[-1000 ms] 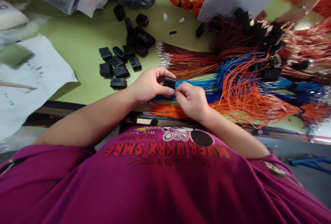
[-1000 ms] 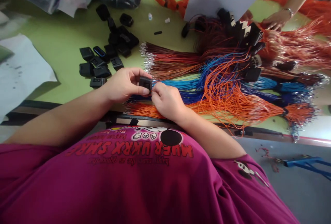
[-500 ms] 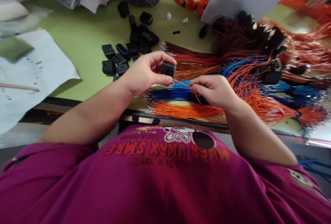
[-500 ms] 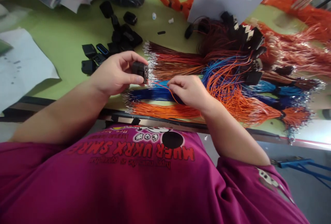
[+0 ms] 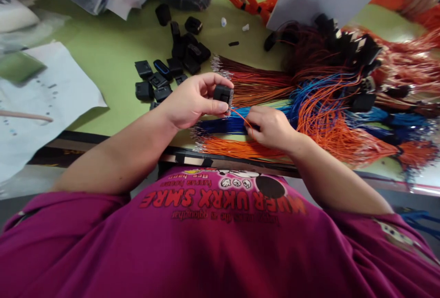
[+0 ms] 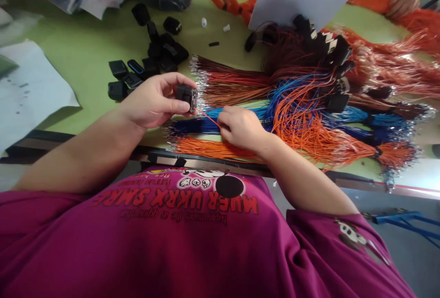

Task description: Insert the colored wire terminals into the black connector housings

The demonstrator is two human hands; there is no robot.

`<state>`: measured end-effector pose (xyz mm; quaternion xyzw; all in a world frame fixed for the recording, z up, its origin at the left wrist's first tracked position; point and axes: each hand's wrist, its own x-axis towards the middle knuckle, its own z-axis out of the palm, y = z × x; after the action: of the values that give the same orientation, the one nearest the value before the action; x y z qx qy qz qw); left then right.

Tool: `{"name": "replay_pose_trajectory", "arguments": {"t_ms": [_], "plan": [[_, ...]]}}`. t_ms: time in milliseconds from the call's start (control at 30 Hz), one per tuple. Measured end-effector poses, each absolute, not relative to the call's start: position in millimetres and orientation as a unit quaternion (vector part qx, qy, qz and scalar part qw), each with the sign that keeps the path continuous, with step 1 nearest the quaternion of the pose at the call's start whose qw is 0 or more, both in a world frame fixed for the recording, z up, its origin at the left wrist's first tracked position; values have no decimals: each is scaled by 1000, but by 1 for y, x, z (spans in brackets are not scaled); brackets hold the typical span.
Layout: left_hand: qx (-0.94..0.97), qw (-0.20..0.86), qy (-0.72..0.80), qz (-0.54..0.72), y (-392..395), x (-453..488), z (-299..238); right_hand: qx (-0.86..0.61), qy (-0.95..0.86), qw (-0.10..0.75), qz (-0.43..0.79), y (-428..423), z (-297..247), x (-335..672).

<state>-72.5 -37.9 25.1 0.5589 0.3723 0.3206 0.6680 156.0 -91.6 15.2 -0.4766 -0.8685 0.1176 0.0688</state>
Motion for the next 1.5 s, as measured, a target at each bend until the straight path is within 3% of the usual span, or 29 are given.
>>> {"name": "replay_pose_trajectory", "arguments": {"t_ms": [167,400,733,1000,1200,1500], "plan": [[561,676,355,321,-43,-75,30,-534,-798,160,231,-87,21,163],[569,710,310,277,-47,-77,34,-570,-725,279,265,-83,50,185],[602,729,269,181,-45,-76,34,-547,-798,213,134,-61,81,172],[543,761,272,228,-43,-73,22,-328,-862,246,296,-82,88,126],[493,796,275,218,-47,-72,26,-464,-786,321,252,-96,53,129],[459,814,281,218,-49,-70,24,-475,-822,286,130,-118,39,137]]}}
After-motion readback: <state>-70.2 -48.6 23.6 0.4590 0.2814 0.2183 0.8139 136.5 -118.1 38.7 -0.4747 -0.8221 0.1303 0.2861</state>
